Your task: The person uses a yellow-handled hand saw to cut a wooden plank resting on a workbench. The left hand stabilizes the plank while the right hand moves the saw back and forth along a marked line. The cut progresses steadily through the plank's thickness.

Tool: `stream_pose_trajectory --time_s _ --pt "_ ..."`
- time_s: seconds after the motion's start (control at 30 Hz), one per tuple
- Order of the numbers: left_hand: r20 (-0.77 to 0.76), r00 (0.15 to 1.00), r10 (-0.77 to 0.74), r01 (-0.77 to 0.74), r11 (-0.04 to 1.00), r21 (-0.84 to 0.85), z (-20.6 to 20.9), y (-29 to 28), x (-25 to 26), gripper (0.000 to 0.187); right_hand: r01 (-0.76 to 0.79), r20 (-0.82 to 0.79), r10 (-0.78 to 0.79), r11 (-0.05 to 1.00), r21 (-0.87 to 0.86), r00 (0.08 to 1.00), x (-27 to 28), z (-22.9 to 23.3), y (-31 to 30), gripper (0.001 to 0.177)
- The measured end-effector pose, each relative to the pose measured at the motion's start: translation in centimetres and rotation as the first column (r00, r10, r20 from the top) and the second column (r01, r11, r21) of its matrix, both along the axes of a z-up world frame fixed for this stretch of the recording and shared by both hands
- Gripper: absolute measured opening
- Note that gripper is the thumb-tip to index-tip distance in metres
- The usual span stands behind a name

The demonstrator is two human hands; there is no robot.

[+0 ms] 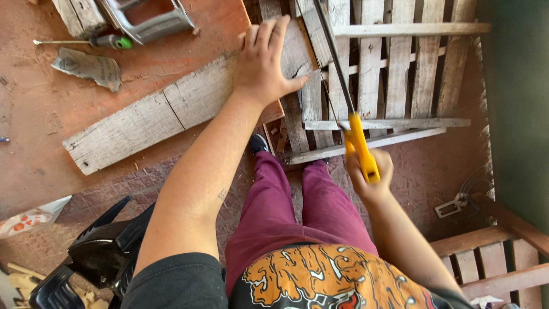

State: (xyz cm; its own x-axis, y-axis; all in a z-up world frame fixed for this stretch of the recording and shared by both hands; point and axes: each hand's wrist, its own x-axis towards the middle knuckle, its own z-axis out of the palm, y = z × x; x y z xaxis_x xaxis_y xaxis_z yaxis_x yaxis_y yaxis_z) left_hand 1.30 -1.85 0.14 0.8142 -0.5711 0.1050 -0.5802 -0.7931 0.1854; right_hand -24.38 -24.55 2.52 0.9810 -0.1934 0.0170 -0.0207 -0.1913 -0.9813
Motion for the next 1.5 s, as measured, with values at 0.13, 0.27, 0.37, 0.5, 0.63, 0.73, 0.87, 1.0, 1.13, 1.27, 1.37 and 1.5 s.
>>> stream_pose_trajectory --time_s 0.13,0.27,0.37,0.5,0.63,0.73,0.87,1.0,1.13,1.27,1.37,1.5 --pt "-0.008 1.0 0.01 -0.01 0.999 0.046 0.1 -0.1 0.1 0.13 -0.02 0.092 0.012 0.996 0.083 0.996 6.0 0.0 0.8 0.037" --pt "0.007 1.0 0.016 -0.016 1.0 0.007 0.3 -0.4 0.0 0.126 -0.039 0.055 0.033 0.994 0.107 0.998 -1.7 0.1 -1.1 0.028" --pt "-0.026 0.999 0.018 -0.018 1.0 0.006 0.7 -0.3 0.0 0.124 0.012 0.011 -0.011 1.0 -0.028 1.0 -2.7 -0.9 -1.0 0.029" --pt "0.012 1.0 0.021 -0.022 0.999 0.038 0.4 -0.2 0.1 0.126 -0.081 0.165 0.067 0.993 0.08 0.984 5.9 -0.9 0.9 0.036" --pt "0.022 1.0 0.007 -0.008 0.999 0.04 0.4 -0.4 0.3 0.127 -0.01 0.058 0.003 0.992 0.125 0.998 -0.4 -1.6 -0.6 0.025" --pt "0.026 1.0 0.018 -0.019 0.999 0.034 0.3 -0.2 0.3 0.126 -0.038 0.094 0.03 0.996 0.085 0.995 -0.5 -1.9 -0.4 0.027" --pt "-0.021 1.0 0.013 -0.009 0.986 0.165 1.0 0.0 0.5 0.136 -0.024 -0.019 0.027 0.993 0.115 0.999 7.7 0.1 1.0 0.031" --pt "-0.052 0.997 0.052 -0.047 0.995 0.088 -0.2 -0.1 0.6 0.124 -0.105 0.084 0.092 0.98 0.168 0.992 0.8 -3.4 -0.1 0.034" --pt "-0.004 0.999 0.049 -0.049 0.997 -0.065 -1.4 0.4 0.6 0.119 0.042 0.029 -0.044 0.995 0.085 0.999 -0.8 -6.5 0.0 0.018" --pt "-0.059 0.992 0.112 -0.117 0.989 -0.088 -1.4 0.2 0.9 0.12 0.022 0.126 -0.033 0.996 0.091 0.991 5.6 -6.7 1.1 0.019" --pt "-0.107 0.99 0.094 -0.105 0.99 -0.099 -1.9 0.5 1.0 0.118 0.062 0.016 -0.063 0.998 0.016 0.998 1.5 -4.3 0.2 0.013" --pt "0.036 0.997 0.068 -0.064 0.992 -0.11 -2.5 0.6 1.4 0.119 0.092 -0.035 -0.09 0.992 0.083 0.995 -5.7 -4.2 -1.6 0.013"
